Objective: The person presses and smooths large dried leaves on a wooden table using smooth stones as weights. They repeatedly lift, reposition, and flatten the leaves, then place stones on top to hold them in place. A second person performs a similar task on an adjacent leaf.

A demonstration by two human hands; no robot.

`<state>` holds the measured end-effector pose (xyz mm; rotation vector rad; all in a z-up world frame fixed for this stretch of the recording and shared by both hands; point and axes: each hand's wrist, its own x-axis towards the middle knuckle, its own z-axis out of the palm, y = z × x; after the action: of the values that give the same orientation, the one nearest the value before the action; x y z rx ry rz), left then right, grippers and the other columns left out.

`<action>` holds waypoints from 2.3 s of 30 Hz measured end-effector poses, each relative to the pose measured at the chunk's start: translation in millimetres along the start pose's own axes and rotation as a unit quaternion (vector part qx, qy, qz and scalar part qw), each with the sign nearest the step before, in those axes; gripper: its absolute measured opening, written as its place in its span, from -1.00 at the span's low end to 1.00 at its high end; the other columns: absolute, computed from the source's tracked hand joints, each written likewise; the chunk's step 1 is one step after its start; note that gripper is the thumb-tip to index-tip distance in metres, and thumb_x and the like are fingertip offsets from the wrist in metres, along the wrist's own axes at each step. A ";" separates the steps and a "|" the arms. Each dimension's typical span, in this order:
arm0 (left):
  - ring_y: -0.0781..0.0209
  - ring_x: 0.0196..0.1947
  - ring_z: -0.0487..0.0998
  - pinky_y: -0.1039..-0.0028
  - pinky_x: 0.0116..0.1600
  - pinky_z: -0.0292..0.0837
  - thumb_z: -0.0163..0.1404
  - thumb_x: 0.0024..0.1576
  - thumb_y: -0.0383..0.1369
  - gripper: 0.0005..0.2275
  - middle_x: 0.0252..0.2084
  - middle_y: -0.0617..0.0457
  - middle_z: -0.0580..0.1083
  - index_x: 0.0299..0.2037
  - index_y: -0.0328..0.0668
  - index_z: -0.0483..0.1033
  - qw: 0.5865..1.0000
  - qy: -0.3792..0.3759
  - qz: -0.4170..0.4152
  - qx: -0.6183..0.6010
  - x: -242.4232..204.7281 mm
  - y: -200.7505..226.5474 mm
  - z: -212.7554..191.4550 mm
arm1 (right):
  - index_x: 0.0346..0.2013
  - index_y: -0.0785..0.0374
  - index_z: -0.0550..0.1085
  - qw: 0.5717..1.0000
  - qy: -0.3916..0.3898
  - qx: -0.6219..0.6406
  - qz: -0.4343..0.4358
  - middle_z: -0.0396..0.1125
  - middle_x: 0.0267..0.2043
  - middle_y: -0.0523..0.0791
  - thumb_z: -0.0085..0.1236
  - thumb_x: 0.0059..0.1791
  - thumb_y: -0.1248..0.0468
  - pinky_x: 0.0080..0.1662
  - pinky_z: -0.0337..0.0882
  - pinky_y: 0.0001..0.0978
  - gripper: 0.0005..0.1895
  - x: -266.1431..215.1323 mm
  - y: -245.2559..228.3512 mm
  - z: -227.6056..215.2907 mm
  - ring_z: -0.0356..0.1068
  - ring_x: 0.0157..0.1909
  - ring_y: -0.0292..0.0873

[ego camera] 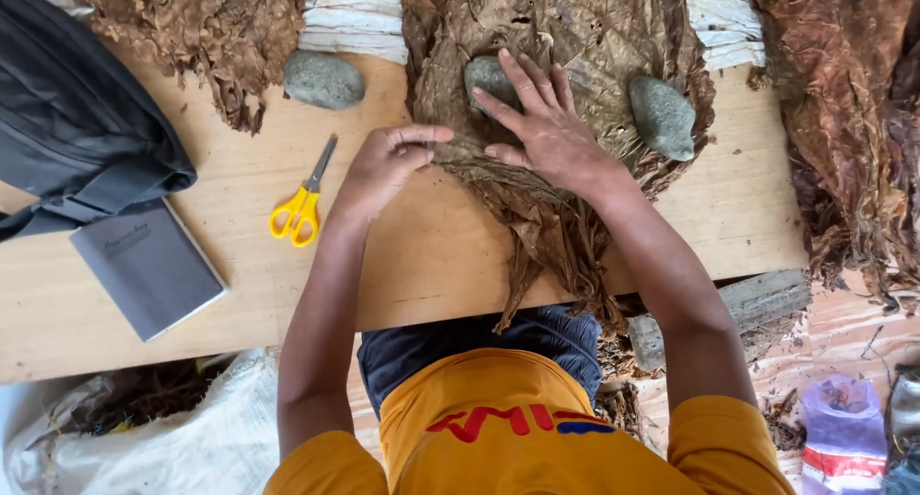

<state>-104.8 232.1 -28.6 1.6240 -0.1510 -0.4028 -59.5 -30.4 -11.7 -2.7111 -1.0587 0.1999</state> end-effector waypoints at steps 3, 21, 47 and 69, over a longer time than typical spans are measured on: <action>0.31 -0.01 0.62 0.58 0.11 0.58 0.13 0.18 -0.34 -0.75 0.02 -0.01 0.62 0.04 -0.16 0.59 0.993 0.086 0.020 -0.078 2.6 -9.8 21.9 | 0.60 -0.14 -0.13 1.000 -0.015 -0.014 -0.011 -0.67 0.60 0.00 0.13 0.08 -0.09 0.48 -0.44 0.35 -0.09 -7.1 4.8 8.8 -0.56 0.62 0.21; -0.07 0.39 0.24 0.21 0.54 0.06 0.34 -0.01 -0.44 -0.25 0.30 -0.17 0.19 0.38 -0.19 0.19 0.966 0.195 0.066 0.154 -25.2 -26.5 56.3 | 0.60 -0.16 -0.20 0.996 -0.021 0.076 -0.048 -0.75 0.61 -0.07 0.35 -0.23 -0.38 0.47 -0.58 0.40 0.33 -12.8 17.5 9.1 -0.59 0.65 0.22; -0.02 -0.29 0.61 0.37 -0.22 0.68 0.27 -0.08 -0.56 -0.16 0.36 -0.28 0.14 0.47 -0.07 0.15 0.974 0.216 0.019 0.070 -26.5 -28.0 55.7 | 0.32 0.01 0.37 0.960 0.217 0.136 -0.112 0.40 0.18 -0.01 0.55 -0.24 0.21 0.28 0.14 0.20 -0.14 0.3 -8.0 8.5 0.35 0.22 0.11; -0.08 0.05 0.28 0.06 0.01 0.40 -0.52 0.40 0.11 -0.45 0.05 0.01 0.30 0.13 -0.07 0.44 0.872 0.218 0.001 0.437 228.0 0.3 -18.6 | 0.58 -0.01 -0.12 0.968 0.045 -0.064 0.237 -0.27 0.64 -0.04 -0.57 0.13 -0.39 0.49 -0.37 0.28 -0.14 95.4 87.2 -4.9 -0.32 0.63 0.14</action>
<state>113.1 173.1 -65.8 2.5676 0.0214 0.0841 68.0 -28.5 -33.5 -3.0161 -0.3953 0.0858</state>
